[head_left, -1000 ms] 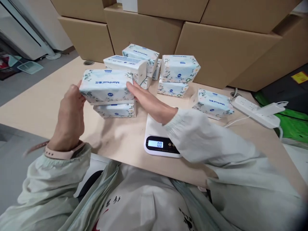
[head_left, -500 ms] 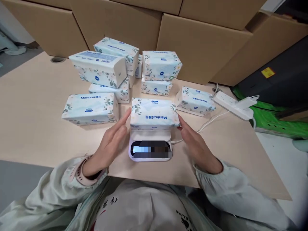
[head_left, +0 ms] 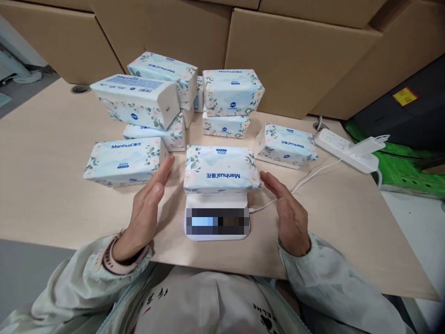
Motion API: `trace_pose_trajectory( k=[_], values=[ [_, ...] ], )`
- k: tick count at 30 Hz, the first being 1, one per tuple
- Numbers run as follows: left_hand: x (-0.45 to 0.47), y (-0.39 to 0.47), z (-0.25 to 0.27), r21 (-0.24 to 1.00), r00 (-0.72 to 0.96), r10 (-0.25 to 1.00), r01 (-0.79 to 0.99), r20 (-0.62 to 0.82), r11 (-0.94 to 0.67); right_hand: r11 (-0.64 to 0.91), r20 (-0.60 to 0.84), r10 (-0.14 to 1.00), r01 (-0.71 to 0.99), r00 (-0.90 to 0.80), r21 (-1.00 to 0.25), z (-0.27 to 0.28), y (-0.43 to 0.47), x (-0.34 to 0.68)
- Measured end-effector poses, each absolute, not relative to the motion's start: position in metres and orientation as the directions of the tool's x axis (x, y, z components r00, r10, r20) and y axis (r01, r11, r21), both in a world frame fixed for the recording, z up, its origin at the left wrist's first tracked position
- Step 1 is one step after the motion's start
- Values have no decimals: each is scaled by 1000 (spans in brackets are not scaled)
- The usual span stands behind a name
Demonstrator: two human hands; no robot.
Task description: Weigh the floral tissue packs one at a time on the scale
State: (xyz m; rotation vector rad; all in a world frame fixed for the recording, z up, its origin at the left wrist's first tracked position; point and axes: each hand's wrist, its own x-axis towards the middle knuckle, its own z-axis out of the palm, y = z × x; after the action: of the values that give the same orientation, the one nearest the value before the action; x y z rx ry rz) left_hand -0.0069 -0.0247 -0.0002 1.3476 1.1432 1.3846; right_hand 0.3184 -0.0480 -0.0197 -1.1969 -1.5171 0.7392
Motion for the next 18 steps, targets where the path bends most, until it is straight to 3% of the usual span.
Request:
trace_pose_trajectory(
  k=[18],
  values=[
    [2, -24, 5, 978, -80, 980, -88, 181, -188, 316, 332, 943, 319, -3, -894, -18, -48, 316]
  ],
)
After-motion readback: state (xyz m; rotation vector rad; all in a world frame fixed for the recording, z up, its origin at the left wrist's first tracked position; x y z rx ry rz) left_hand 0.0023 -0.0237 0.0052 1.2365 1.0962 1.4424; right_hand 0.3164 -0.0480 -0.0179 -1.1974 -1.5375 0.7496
